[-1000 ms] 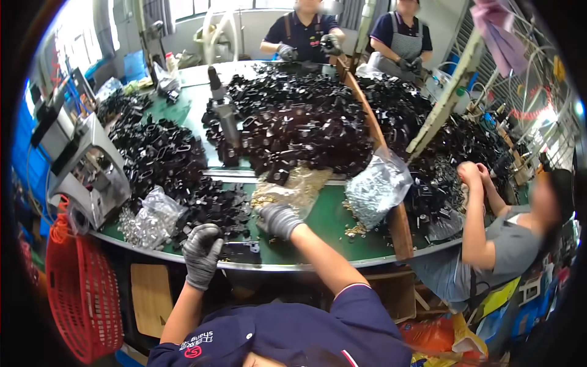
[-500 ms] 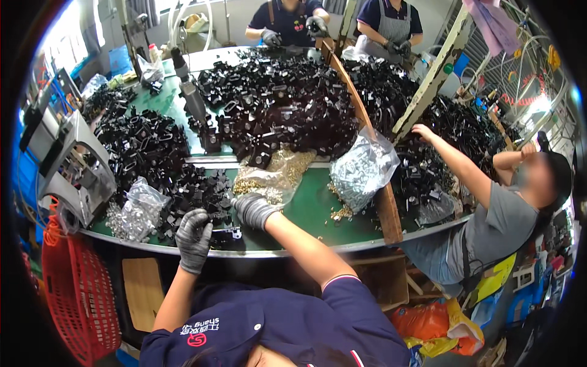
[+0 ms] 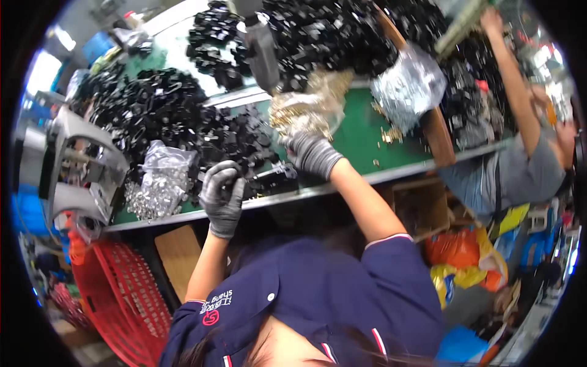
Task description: The recorder is assembling small hardware components by inserting brass pins and using a pneumatic press at a factory workstation.
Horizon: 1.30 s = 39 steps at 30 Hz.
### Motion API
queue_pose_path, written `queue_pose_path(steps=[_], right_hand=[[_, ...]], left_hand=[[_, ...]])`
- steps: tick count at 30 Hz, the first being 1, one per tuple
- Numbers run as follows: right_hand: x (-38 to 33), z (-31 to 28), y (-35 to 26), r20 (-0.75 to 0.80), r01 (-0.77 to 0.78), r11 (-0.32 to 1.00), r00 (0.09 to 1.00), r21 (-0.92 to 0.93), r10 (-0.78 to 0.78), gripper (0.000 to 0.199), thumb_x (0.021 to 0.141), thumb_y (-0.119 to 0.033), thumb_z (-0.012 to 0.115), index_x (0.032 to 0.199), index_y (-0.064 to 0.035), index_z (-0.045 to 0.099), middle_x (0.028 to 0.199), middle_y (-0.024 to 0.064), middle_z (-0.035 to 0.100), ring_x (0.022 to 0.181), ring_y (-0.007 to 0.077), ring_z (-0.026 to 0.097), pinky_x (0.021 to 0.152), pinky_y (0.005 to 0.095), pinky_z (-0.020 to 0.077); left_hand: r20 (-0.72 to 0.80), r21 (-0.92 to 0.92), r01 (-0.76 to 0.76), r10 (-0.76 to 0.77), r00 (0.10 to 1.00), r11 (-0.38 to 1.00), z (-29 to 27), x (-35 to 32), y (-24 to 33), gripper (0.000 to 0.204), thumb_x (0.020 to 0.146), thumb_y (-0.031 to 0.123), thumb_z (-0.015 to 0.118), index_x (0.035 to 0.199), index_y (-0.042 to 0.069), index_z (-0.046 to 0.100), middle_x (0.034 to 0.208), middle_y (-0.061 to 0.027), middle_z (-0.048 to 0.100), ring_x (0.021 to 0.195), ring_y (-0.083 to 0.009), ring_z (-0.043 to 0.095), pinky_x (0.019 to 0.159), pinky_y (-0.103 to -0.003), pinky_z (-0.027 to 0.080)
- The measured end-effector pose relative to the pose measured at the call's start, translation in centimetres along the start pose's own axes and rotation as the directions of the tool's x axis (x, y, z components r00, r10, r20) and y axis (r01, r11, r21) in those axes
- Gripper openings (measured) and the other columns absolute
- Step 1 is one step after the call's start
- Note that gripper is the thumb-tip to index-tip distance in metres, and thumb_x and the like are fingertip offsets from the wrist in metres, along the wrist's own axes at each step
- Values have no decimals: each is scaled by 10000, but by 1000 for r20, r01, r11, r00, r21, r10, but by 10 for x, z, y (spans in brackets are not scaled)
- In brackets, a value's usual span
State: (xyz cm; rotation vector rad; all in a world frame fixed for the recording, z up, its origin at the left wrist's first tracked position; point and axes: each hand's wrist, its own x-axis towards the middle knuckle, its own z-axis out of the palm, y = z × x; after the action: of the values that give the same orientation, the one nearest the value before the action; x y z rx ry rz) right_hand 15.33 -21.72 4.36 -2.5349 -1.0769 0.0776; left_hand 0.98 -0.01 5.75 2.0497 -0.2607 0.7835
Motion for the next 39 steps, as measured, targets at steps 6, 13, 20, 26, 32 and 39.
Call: queue_pose_path(steps=[6,13,20,26,32,39], right_hand=[[-115,-12,-10,-776,-41,980,606,193,178,189,806,-73,689,995,-66,688,810,134,675,760,336,675,681,424,554],[-339,20,45,-778,-629,631,67,454,625,103,860,-42,668,957,-41,700,792,113,677,742,279,675,673,322,540],[-437,96,242,35,-914,-89,-82,396,996,418,886,-321,633,1233,-91,672,1230,229,655,1163,372,619,1003,425,478],[-388,287,268,351,-983,42,104,180,931,676,911,-386,612,1519,-160,422,1599,229,299,1459,412,330,1231,435,230],[-389,233,216,482,-998,53,34,-25,875,714,918,-308,607,1569,-189,339,1670,204,23,1467,532,208,1223,552,205],[-417,267,237,272,-998,-18,-34,-59,962,827,819,-310,707,1549,-139,359,1610,213,251,1459,453,287,1213,487,270]], left_hand=[[135,-391,-32,92,987,920,34,-9,32,340,819,-98,657,1136,16,613,1161,-139,612,1070,-246,616,878,-339,530],[661,-429,150,196,724,891,120,-57,59,428,775,-64,705,1183,54,649,1101,-124,654,890,-195,662,780,-307,558],[777,-316,154,162,608,936,173,-65,79,440,766,-81,709,1179,61,658,1109,-109,663,872,-178,665,771,-292,558],[819,-176,268,-10,573,947,191,-58,69,412,774,-64,720,1164,57,663,1107,-102,667,875,-180,665,781,-287,551],[860,-111,342,-82,503,933,207,-54,58,361,805,-35,720,1153,49,667,1114,-111,668,903,-189,663,804,-297,541],[898,-60,337,-96,428,940,201,-55,51,339,825,-18,721,1153,46,667,1128,-114,665,923,-193,659,818,-308,539]])
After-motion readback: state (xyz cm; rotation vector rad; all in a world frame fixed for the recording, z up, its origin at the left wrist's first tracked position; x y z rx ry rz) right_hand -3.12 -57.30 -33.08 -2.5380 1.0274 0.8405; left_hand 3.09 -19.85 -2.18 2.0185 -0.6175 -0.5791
